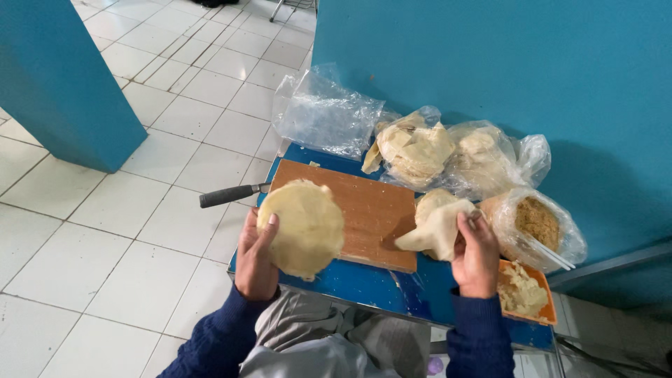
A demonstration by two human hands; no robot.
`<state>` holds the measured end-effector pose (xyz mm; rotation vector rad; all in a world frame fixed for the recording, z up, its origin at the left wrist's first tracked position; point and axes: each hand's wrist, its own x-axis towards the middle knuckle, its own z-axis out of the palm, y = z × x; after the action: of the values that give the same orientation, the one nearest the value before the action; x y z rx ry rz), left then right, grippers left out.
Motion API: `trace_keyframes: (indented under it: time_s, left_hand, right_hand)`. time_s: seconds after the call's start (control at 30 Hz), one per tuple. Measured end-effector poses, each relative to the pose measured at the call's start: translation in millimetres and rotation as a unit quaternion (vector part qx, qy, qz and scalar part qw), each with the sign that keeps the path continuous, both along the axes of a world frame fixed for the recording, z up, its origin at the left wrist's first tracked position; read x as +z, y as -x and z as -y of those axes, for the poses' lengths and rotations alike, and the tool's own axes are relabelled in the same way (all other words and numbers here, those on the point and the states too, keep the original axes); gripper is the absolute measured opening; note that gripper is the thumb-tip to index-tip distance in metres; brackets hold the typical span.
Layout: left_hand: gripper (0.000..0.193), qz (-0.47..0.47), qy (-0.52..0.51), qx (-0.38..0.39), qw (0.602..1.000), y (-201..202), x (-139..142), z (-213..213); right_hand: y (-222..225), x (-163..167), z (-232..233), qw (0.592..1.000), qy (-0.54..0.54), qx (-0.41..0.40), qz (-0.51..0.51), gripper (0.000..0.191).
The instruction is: The person sits at a small table and stretches thin dough sheets by hand, pulling and shaping each piece into a large thin round and stacking the finished sheets with a pile of completed ones. They occasionally use a knife to trim or cut dough pieces on a wooden board.
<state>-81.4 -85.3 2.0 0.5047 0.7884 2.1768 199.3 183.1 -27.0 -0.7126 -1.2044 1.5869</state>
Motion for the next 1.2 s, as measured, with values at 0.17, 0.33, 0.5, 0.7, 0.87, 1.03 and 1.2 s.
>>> trace_keyframes:
  time_s: [0.17,0.33,0.5,0.7,0.87,1.03,1.2]
  left_hand:
    - [0.026,0.017,-0.015,0.031,0.999,10.5,5.7,-3.1]
    - [0.024,0.022,-0.011,0.030,0.999,6.8,4.2,-9.3]
    - [0.034,-0.001,0.005,0.020,1.000,-9.9,-1.6,-19.5]
    - [0.023,-0.016,0.000,-0.047,0.999,-37.2,-21.1,-35.6]
    - [0.021,0.006,-0.018,-0.100,0.995,-49.8,-37.8,-48.4]
    - [0.017,-0.009,-0.026,-0.098,0.995,-48.5,-47.1,-52.9]
    - [0.019,-0.038,0.007,-0.100,0.994,-53.5,-53.5,-50.2]
  right_hand:
    - [59.7,25.3,8.8,0.859,-0.355,-0.107,0.352,0.017]
    - [84.3,-5.7,82.2,0.731,-0.590,-0.057,0.338,0.016]
    - [69.0,-5.8,107.5,0.736,-0.567,-0.043,0.367,0.017]
    - [78.4,29.2,118.6,0.917,-0.267,0.041,0.294,0.014]
    - [113.0,43.0,147.2,0.896,-0.372,0.040,0.237,0.036]
    - [111.4,31.9,146.1,0.939,-0.273,0.074,0.198,0.019]
    - [99.2,5.6,131.8,0.974,-0.122,0.167,0.091,0.014]
